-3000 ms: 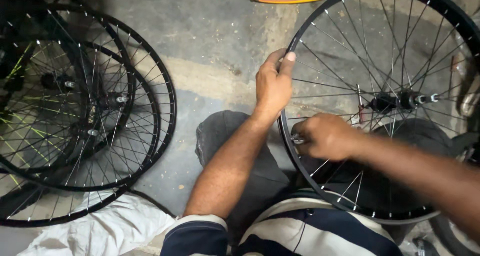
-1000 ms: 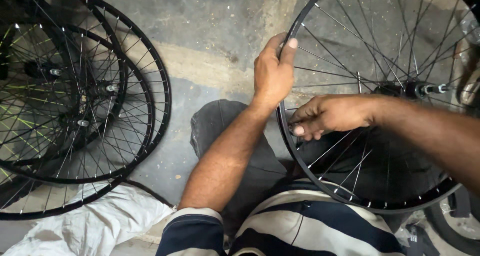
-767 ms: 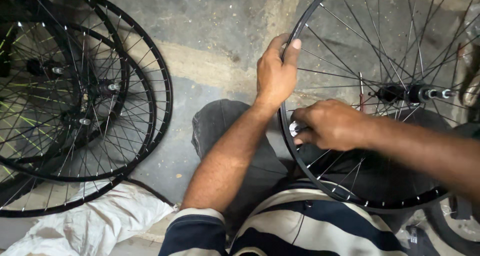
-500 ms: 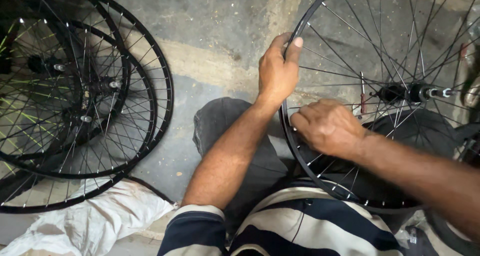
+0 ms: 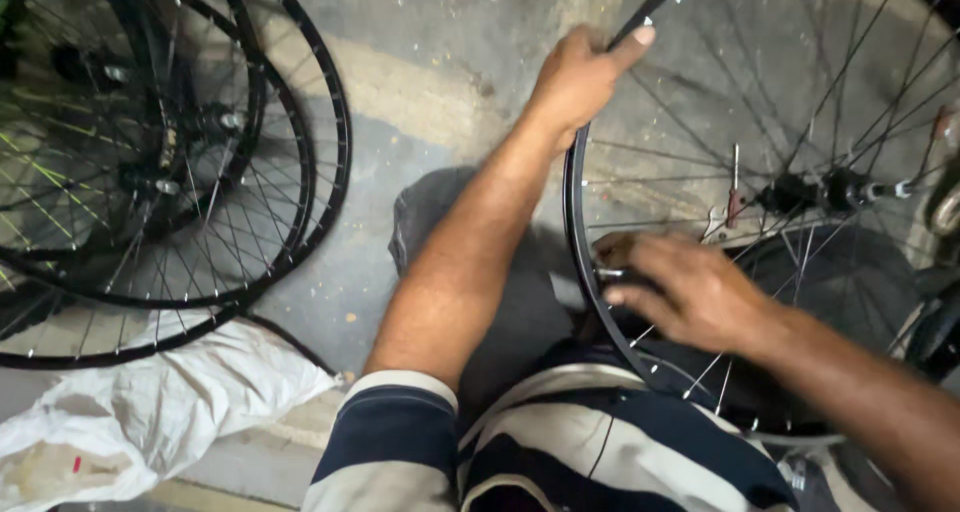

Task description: The person sits on the workshop floor holding a bicycle wheel and uses a small spoke tool to work on the spokes around the rim, rotating the wheel to reach different sections. At the end they lift the wheel and handle the hub area.

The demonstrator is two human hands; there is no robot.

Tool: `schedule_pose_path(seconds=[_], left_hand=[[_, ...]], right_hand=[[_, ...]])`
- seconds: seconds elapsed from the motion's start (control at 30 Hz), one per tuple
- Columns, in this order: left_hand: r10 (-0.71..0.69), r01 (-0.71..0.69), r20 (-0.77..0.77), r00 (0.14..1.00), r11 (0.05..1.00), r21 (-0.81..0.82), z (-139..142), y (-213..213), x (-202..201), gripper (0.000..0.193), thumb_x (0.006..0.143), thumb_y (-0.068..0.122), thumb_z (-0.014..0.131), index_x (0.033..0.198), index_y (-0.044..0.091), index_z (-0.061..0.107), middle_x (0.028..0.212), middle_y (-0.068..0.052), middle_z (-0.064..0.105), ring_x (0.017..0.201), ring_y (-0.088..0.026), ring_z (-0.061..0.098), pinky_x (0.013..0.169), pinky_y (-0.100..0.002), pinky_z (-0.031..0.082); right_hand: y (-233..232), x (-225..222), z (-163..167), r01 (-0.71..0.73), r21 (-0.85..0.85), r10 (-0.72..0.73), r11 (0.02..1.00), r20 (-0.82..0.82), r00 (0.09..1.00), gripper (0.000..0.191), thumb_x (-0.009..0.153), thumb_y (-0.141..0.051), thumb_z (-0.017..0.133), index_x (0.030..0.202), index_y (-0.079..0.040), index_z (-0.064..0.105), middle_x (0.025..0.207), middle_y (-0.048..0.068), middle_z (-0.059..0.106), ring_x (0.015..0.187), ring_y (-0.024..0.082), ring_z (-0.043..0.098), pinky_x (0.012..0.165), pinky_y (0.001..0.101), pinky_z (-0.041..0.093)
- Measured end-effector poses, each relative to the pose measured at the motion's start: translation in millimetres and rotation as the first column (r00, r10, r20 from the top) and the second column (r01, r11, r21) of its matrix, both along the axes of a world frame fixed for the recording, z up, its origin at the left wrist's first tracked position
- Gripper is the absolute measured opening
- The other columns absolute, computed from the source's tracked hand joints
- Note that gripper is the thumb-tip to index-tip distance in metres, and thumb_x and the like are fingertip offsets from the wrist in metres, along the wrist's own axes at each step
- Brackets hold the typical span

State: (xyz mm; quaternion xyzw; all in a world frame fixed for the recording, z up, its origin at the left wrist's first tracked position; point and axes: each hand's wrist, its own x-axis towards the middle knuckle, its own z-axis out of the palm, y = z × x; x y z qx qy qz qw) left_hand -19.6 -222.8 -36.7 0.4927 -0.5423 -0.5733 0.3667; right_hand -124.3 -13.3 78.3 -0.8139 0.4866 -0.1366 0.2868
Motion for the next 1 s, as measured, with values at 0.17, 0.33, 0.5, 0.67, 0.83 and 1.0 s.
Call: schedule_pose_path(seconds=[0.17,0.33,0.5,0.67,0.83,1.0], left_hand=[[0.087,-0.094,-0.072,0.994,0.990,-0.104,-10.9,21.2,-3.3,0.042,0.086,0.037,0.078,0.097,-0.002,0.068,0.084,-0.012,0.074,0.077,-0.019,0.068,0.070,-0.035,0.055],[0.181,-0.200,-0.125,0.975,0.967,-0.158,2.6,38.1,8.1,0.042,0.089,0.035,0.078,0.106,-0.001,0.067,0.092,-0.011,0.075,0.084,-0.019,0.069,0.076,-0.034,0.055],[0.219,-0.225,-0.054,0.974,0.948,-0.223,12.0,43.5,7.1,0.040,0.090,0.037,0.078,0.105,0.001,0.069,0.094,-0.010,0.075,0.086,-0.019,0.070,0.079,-0.033,0.055],[0.200,-0.218,-0.119,0.973,0.961,-0.170,18.5,42.8,3.2,0.040,0.090,0.035,0.077,0.106,0.001,0.067,0.093,-0.011,0.074,0.085,-0.019,0.069,0.078,-0.034,0.056],[0.200,-0.205,-0.050,0.978,0.972,-0.116,24.4,42.6,5.5,0.040,0.088,0.036,0.077,0.105,0.001,0.067,0.090,-0.012,0.074,0.081,-0.020,0.069,0.074,-0.034,0.055],[0.199,-0.203,-0.052,0.979,0.973,-0.112,30.0,40.0,8.8,0.042,0.088,0.038,0.077,0.103,0.000,0.066,0.091,-0.012,0.074,0.083,-0.022,0.070,0.076,-0.035,0.056]], right_hand=[[-12.1,-17.7,4.0,0.092,0.185,-0.102,0.978,0.046,0.994,0.024,0.091,-0.023,0.072,0.107,-0.005,0.071,0.108,0.013,0.076,0.101,0.032,0.074,0.085,0.0418,0.058],[-20.6,-39.5,28.5,0.136,-0.007,-0.132,0.991,0.185,0.974,0.023,0.086,-0.013,0.076,0.106,-0.005,0.069,0.120,0.014,0.072,0.107,0.031,0.074,0.088,0.0366,0.060],[-7.5,-37.6,19.9,0.178,-0.320,-0.193,0.930,-0.014,0.981,0.022,0.087,-0.011,0.079,0.105,-0.005,0.070,0.121,0.014,0.070,0.104,0.034,0.072,0.085,0.0391,0.058],[-20.2,-15.1,5.9,0.109,-0.437,-0.171,0.893,-0.104,0.980,0.021,0.083,-0.017,0.077,0.103,-0.009,0.074,0.117,0.011,0.073,0.097,0.034,0.071,0.083,0.0454,0.055],[-43.0,1.9,0.4,0.192,-0.177,-0.192,0.965,0.019,0.981,0.020,0.093,-0.021,0.073,0.107,-0.007,0.075,0.107,0.010,0.076,0.097,0.031,0.073,0.084,0.0431,0.057],[-44.5,-16.0,-2.0,0.118,-0.038,-0.114,0.992,0.106,0.988,0.028,0.093,-0.020,0.068,0.114,-0.004,0.075,0.117,0.014,0.076,0.111,0.033,0.072,0.093,0.0421,0.055]])
